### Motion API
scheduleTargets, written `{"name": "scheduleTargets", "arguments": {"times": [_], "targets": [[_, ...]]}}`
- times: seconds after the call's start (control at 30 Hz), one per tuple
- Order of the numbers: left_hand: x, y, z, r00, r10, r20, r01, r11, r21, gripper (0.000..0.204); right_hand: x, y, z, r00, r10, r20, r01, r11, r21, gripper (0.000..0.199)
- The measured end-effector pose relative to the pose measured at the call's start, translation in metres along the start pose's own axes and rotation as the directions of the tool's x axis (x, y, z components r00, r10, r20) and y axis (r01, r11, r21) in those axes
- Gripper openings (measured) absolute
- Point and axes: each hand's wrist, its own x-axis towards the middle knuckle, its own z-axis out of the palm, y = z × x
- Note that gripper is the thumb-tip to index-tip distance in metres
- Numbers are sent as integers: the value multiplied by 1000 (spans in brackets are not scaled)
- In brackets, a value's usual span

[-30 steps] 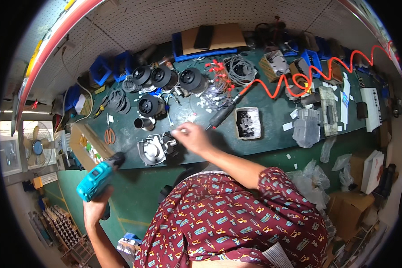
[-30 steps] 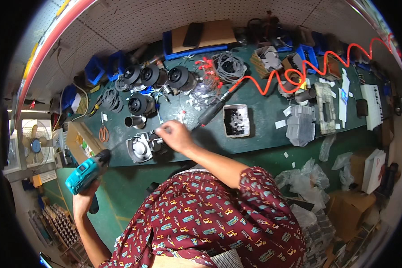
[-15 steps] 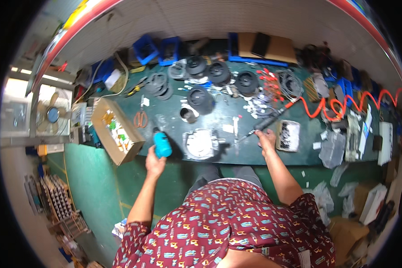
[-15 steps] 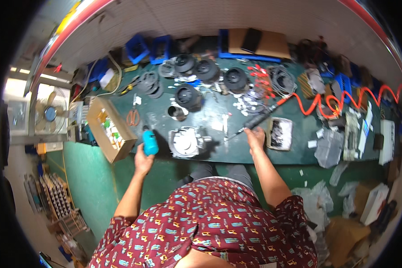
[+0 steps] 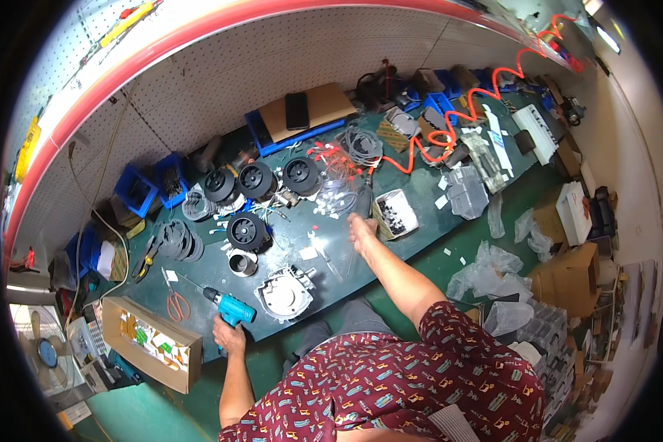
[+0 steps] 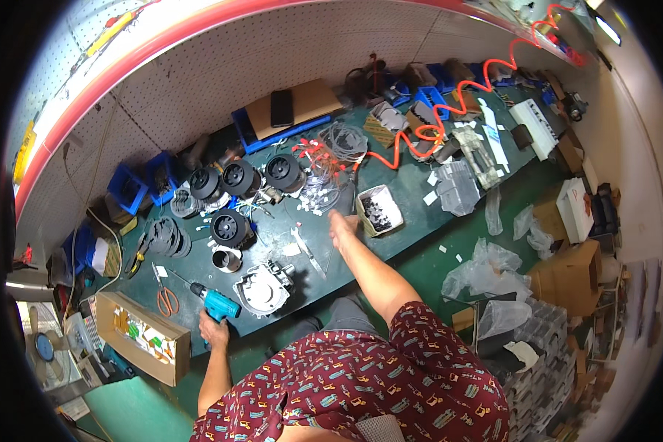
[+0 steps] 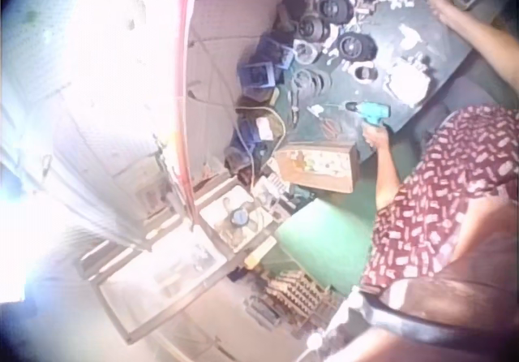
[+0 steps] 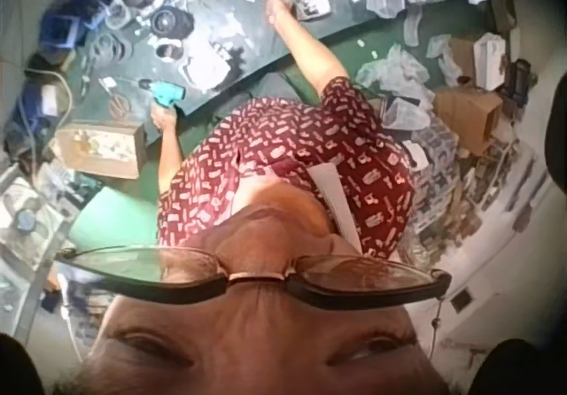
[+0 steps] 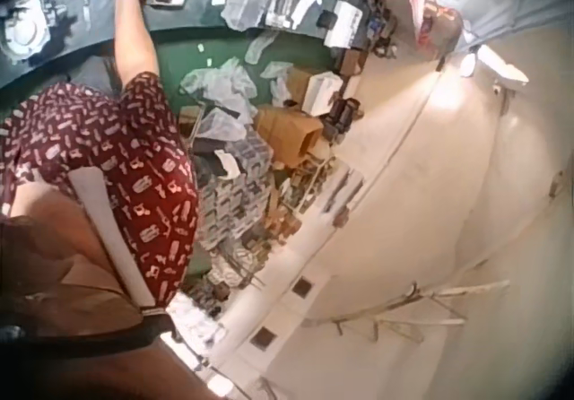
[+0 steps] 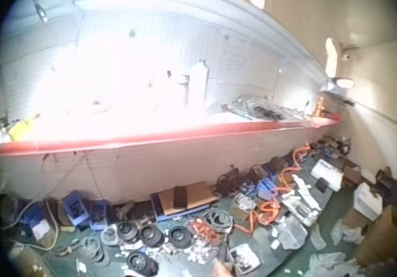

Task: The person assembles a small electronic device using a cordless drill and a pneumatic screwdriver. They secure a circular metal component, connect wires, attach a black plastic housing, and tighten screws on the assembly.

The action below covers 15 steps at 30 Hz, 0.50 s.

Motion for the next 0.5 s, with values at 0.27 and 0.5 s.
{"name": "scheduleTargets", "arguments": {"times": [0.27,0.5], "targets": [[54,14,-81,989,147,15,-135,940,-313,42,-105,-86,-11,980,-189,53,145,880,452,33],[-6,254,-203,767,632,-105,-558,578,-596,46,-174,-75,-19,898,-435,60,346,787,511,36]]}}
